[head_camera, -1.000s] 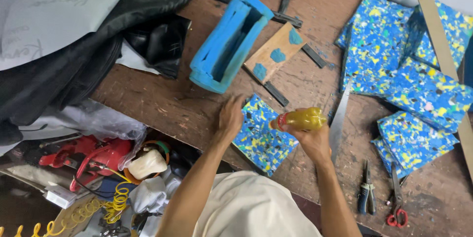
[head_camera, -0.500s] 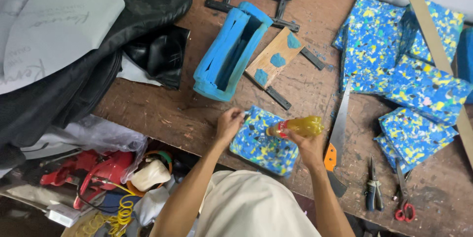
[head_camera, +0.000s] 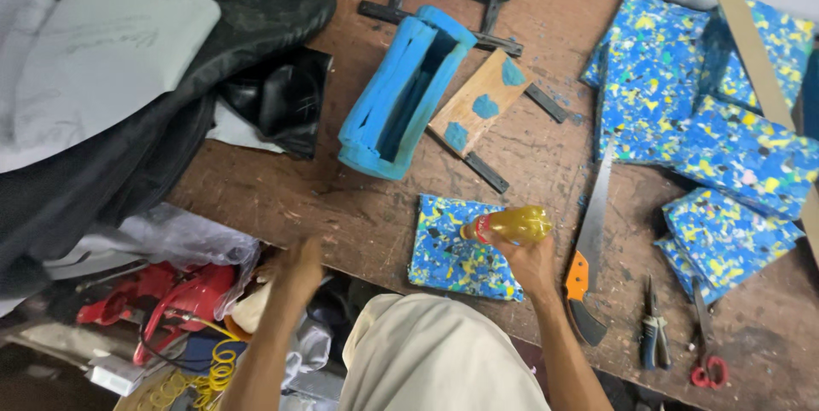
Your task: The person opens a small bottle and applies a yellow liquid to several blue and yellow patterned fabric pieces and a blue foam seat component on a wooden workbench. The person moves items aside to reach the work and applies the liquid to different parts of the objects.
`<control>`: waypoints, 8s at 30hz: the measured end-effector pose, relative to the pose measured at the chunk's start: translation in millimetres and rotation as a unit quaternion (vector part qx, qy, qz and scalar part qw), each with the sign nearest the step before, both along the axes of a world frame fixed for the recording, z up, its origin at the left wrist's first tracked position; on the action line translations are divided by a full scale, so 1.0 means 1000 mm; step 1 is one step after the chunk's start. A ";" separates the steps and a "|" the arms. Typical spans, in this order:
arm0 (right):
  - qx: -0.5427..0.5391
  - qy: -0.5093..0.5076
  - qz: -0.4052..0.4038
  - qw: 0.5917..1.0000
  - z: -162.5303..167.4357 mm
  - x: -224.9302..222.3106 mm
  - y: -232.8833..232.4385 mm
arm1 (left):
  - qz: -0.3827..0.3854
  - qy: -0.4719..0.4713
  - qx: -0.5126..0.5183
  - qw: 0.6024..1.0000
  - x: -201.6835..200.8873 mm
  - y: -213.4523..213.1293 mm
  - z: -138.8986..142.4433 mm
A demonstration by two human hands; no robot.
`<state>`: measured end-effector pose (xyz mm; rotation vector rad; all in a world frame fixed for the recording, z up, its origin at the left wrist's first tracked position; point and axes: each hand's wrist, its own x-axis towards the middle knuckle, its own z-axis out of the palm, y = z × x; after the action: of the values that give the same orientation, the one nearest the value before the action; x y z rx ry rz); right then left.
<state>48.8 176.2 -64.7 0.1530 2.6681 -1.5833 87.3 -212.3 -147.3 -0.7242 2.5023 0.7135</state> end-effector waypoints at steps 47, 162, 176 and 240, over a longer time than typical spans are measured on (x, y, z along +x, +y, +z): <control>-0.122 -0.040 0.199 0.971 0.025 -0.090 -0.054 | -0.441 0.261 -0.099 0.853 -0.013 0.241 -0.007; 0.171 0.117 -0.071 0.976 0.027 0.056 0.018 | -0.555 0.208 -0.090 0.800 -0.013 0.220 0.014; 0.093 0.009 -0.165 0.982 0.037 0.117 0.012 | -0.560 0.189 -0.096 0.800 -0.010 0.221 0.021; 0.185 -0.008 -0.026 0.982 0.029 0.089 0.051 | -0.220 0.440 0.141 0.859 -0.014 0.172 -0.019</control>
<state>137.4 226.9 -35.5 0.2454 2.9387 -1.0736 73.7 -40.0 -166.6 0.4030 3.0377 1.4125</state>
